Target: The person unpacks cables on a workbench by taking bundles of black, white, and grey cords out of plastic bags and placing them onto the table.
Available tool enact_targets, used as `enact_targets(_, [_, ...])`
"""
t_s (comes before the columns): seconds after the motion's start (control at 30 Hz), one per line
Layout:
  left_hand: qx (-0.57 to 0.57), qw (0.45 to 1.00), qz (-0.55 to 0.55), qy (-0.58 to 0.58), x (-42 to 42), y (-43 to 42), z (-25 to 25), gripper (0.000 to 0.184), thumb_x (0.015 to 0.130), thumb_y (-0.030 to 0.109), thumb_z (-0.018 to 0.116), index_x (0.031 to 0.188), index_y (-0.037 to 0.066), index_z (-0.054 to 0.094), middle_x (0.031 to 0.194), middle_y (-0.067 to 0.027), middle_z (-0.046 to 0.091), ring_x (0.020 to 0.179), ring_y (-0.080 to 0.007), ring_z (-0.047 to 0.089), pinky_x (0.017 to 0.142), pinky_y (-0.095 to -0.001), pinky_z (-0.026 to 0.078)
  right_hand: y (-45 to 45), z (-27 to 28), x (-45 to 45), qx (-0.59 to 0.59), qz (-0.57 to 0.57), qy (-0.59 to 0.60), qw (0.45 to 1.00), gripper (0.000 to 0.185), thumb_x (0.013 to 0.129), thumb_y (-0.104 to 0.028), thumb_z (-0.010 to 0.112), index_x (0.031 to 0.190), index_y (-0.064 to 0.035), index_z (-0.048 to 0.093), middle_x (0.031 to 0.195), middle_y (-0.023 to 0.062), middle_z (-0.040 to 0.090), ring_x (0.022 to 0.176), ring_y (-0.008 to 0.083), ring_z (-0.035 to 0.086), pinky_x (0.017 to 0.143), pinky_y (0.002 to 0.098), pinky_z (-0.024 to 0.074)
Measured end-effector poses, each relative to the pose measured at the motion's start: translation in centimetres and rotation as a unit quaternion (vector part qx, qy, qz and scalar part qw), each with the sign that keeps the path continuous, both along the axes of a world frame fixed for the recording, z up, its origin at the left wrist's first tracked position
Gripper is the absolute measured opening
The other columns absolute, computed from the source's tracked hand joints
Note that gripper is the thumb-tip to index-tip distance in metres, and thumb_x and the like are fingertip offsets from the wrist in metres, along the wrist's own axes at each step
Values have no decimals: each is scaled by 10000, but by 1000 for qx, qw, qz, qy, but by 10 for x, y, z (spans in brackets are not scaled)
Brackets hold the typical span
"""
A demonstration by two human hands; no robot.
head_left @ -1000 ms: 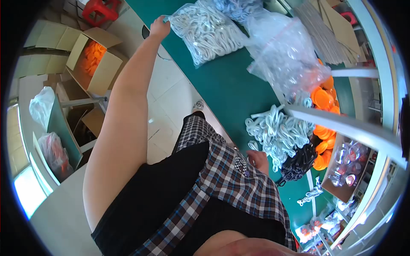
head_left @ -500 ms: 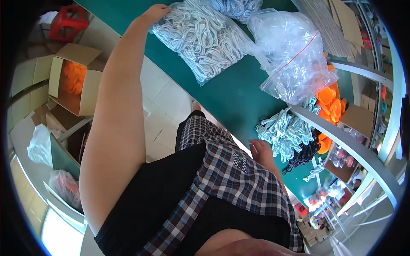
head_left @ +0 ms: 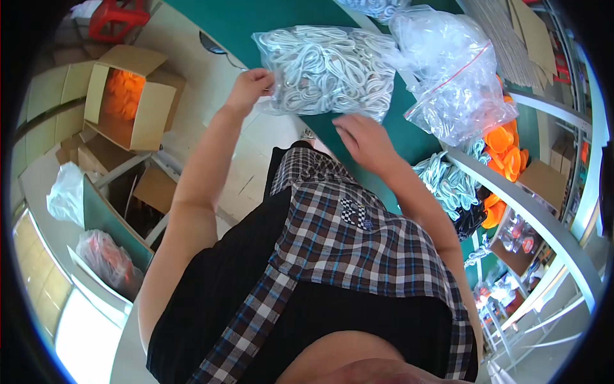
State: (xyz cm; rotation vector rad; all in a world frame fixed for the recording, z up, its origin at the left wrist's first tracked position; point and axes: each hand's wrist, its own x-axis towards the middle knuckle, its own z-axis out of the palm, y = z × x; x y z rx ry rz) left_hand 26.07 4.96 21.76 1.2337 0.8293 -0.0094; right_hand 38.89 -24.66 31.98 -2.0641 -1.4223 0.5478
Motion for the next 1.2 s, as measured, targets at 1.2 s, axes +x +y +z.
enact_targets(1.2, [-134,967,191,-106,-38,-48,-52,121,867,81,715,779,41,641,695,-7,568,638,-99,505,633,-203,437,229,-76,-10,-381,10,177,907,219,894,-178,634,857,27,702,610,85,612,503,133,566,469,228,453])
